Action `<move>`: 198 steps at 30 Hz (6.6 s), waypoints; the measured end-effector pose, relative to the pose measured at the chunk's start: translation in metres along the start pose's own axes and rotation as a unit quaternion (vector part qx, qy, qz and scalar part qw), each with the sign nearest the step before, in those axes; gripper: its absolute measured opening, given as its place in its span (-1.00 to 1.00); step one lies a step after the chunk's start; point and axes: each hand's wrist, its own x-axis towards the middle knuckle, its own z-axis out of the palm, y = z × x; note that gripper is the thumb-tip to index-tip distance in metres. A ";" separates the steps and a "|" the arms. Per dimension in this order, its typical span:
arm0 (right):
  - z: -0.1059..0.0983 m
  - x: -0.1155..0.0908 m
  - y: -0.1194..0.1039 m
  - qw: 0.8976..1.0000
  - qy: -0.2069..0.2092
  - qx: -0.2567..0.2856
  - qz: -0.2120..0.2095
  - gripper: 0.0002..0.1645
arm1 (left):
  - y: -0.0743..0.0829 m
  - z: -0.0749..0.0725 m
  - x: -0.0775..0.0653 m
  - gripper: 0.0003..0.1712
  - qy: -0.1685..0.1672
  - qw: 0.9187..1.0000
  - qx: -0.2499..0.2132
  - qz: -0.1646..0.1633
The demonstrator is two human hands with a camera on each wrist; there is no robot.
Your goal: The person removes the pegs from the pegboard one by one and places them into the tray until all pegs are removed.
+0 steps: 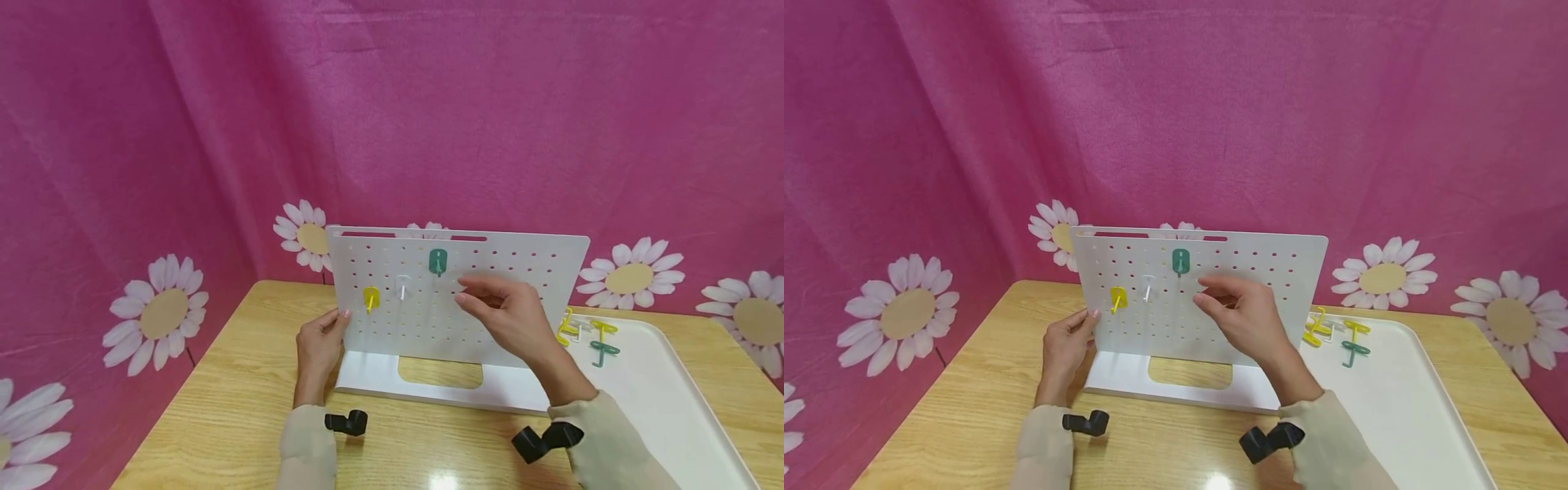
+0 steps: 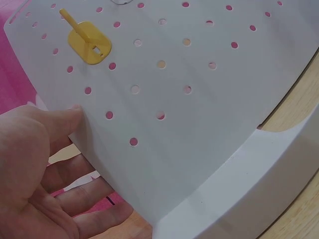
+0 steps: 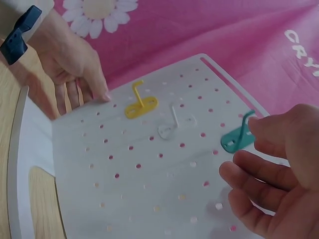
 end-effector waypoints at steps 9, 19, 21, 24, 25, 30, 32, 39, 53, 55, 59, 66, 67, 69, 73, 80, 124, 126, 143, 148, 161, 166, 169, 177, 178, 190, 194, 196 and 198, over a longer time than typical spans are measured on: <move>0.012 0.019 -0.012 1.000 0.009 0.016 -0.002 -0.64 | 0.002 0.001 0.001 -0.60 0.002 1.000 -0.008 0.002; 0.021 0.030 -0.012 0.999 0.018 0.025 -0.010 -0.75 | 0.001 0.002 0.000 -0.60 0.001 1.000 -0.004 0.000; 0.021 0.030 -0.012 0.999 0.019 0.026 -0.013 -0.77 | 0.001 0.002 0.000 -0.60 0.002 1.000 -0.004 0.000; 0.022 0.031 -0.013 0.999 0.021 0.028 -0.020 -0.79 | 0.001 0.002 0.000 -0.60 0.003 1.000 -0.005 0.002; 0.022 0.031 -0.013 0.999 0.022 0.027 -0.023 -0.80 | 0.001 0.002 0.000 -0.60 0.003 1.000 -0.005 0.003; 0.023 0.032 -0.015 0.998 0.031 0.030 -0.039 -0.83 | 0.000 0.001 0.000 -0.58 0.003 1.000 -0.002 0.000; 0.023 0.032 -0.016 0.998 0.034 0.029 -0.041 -0.84 | -0.001 0.001 0.000 -0.58 0.003 1.000 -0.002 0.000; 0.018 0.029 -0.021 0.999 0.037 0.014 -0.024 -0.81 | 0.000 0.000 0.000 -0.57 0.001 1.000 -0.007 -0.001; -0.017 -0.003 -0.006 0.998 0.050 -0.032 -0.033 -0.82 | 0.000 0.001 0.000 -0.55 -0.004 1.000 -0.010 -0.002; -0.023 -0.010 -0.003 0.997 0.057 -0.039 -0.028 -0.81 | 0.000 0.001 0.000 -0.55 -0.006 1.000 -0.009 -0.005; -0.038 -0.024 0.005 0.995 0.068 -0.069 -0.022 -0.80 | 0.001 0.001 -0.002 -0.55 -0.012 1.000 -0.012 -0.013; -0.064 -0.046 0.019 0.988 0.101 -0.110 -0.032 -0.81 | 0.000 0.001 -0.002 -0.54 -0.009 1.000 -0.005 -0.007; -0.067 -0.048 0.021 0.988 0.105 -0.113 -0.033 -0.81 | 0.000 0.001 -0.001 -0.53 -0.008 1.000 -0.004 -0.007; -0.073 -0.054 0.025 0.987 0.112 -0.113 -0.032 -0.81 | 0.000 0.000 -0.002 -0.54 -0.006 1.000 -0.006 -0.007; -0.084 -0.064 0.033 0.985 0.124 -0.115 -0.021 -0.79 | 0.000 0.000 -0.002 -0.54 -0.005 1.000 -0.004 -0.004; -0.100 -0.077 0.045 0.983 0.136 -0.125 0.004 -0.75 | 0.001 0.000 -0.003 -0.54 -0.011 1.000 -0.009 -0.011; -0.114 -0.055 0.166 0.947 0.006 -0.256 0.196 -0.65 | 0.001 0.000 0.000 -0.52 -0.018 1.000 -0.015 -0.019; -0.114 -0.053 0.166 0.943 0.001 -0.253 0.216 -0.62 | 0.001 0.000 0.000 -0.51 -0.019 1.000 -0.014 -0.021; -0.110 -0.067 0.125 0.959 0.083 -0.229 0.148 -0.50 | 0.003 0.000 0.000 -0.56 -0.013 1.000 -0.008 -0.014; -0.101 -0.069 0.105 0.970 0.095 -0.174 0.142 -0.49 | 0.002 -0.001 0.000 -0.56 -0.010 1.000 -0.005 -0.009; -0.066 -0.062 0.060 0.988 0.060 -0.107 0.095 -0.61 | 0.000 0.001 0.000 -0.58 0.000 1.000 0.005 0.005; -0.047 -0.057 0.051 0.993 0.035 -0.074 0.087 -0.64 | 0.000 0.001 -0.001 -0.60 0.003 1.000 0.007 0.006; -0.036 -0.053 0.045 0.995 0.027 -0.055 0.084 -0.65 | 0.000 0.001 -0.001 -0.58 -0.004 1.000 0.006 -0.007; -0.007 -0.037 0.026 0.998 -0.002 -0.008 0.064 -0.64 | -0.002 0.001 -0.002 -0.57 -0.005 1.000 0.006 -0.016; -0.003 -0.035 0.024 0.998 -0.006 -0.002 0.058 -0.65 | -0.002 0.001 -0.002 -0.57 -0.005 1.000 0.005 -0.015; 0.039 -0.007 0.007 0.999 -0.032 0.032 0.009 -0.68 | -0.002 -0.001 -0.001 -0.56 0.001 1.000 0.009 -0.008; 0.050 0.002 0.001 0.998 -0.033 0.044 0.009 -0.68 | -0.001 -0.001 -0.001 -0.56 0.002 1.000 0.004 -0.009; 0.055 0.005 0.000 0.998 -0.033 0.050 0.007 -0.68 | -0.001 0.000 -0.001 -0.56 0.002 1.000 0.003 -0.007; 0.059 0.007 -0.003 0.998 -0.033 0.051 0.008 -0.68 | 0.000 0.001 -0.001 -0.56 0.002 1.000 0.005 -0.006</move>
